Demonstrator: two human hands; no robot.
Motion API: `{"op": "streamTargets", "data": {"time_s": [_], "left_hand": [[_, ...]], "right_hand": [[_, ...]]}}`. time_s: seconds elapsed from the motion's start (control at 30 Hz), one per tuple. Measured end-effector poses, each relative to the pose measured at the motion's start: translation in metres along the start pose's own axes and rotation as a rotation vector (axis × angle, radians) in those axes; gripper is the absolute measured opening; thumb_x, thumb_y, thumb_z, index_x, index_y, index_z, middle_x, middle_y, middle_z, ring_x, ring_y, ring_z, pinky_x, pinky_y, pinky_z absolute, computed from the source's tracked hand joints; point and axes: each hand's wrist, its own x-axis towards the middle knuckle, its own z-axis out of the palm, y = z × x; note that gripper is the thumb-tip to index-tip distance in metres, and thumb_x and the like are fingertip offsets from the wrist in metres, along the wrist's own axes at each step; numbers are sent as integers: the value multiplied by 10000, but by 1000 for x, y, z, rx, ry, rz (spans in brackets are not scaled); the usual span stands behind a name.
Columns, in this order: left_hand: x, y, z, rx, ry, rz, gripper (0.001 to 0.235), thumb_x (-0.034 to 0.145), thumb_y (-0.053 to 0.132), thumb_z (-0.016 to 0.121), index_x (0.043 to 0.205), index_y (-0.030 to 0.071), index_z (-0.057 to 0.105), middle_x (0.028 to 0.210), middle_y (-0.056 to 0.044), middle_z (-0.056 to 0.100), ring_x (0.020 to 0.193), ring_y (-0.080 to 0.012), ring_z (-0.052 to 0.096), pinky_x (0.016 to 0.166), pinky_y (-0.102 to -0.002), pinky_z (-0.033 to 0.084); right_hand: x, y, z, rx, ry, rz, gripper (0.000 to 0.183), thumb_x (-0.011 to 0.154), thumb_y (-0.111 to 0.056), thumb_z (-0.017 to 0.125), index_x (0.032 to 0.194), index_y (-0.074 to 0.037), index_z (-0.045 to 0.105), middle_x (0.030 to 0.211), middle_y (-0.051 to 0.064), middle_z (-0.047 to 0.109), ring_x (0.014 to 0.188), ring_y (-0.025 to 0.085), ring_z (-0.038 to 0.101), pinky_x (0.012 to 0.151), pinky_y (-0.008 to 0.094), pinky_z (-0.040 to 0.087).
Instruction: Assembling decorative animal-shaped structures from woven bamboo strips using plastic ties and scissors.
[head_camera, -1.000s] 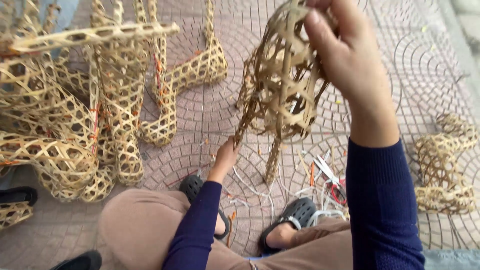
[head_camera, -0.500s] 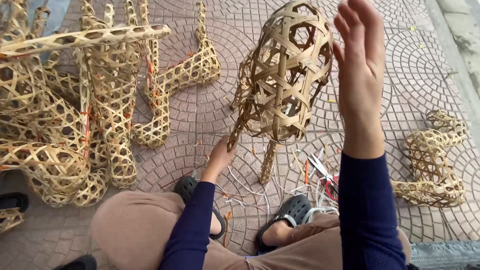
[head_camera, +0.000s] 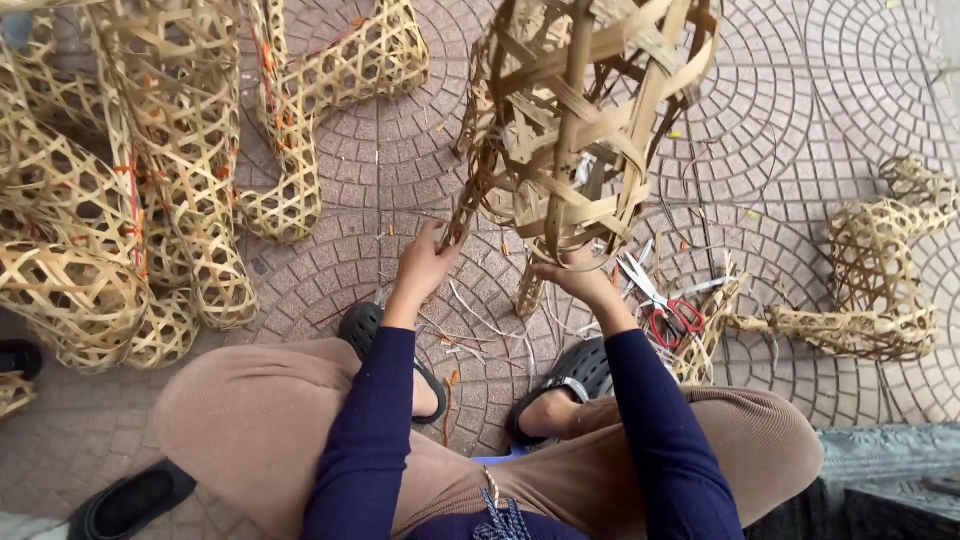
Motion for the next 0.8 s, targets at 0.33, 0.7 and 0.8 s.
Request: {"op": "streamTargets", "data": {"time_s": [0.33,0.7,0.8], "left_hand": [[-11,42,1,-252,-242,301,658,847,62,730,1374,-158,403,1341,-444,444,1264,-617,394,1023,-622,414],[6,14,4,-82,-99,216,431,987,141,624,1348,-42,474,1213,-333,600,1164,-510,556,906,-580,527],[8,9,7,-76,-82,220,455,973,158,639,1348,-34,468,1193,-343,603,1146,-517,563,888,-590,532]], "right_hand": [[47,69,120,-69,267,-118,361,902,-248,727,1111,-56,504,1021,227,682,983,429,680,823,538,560],[52,220,87,-372,-155,417,476,830,-441,745,989,8,746,958,223,734,1013,378,705,855,504,558],[30,261,38,-318,267,555,427,812,-457,770,791,-32,731,778,235,701,850,411,721,713,489,566]]}}
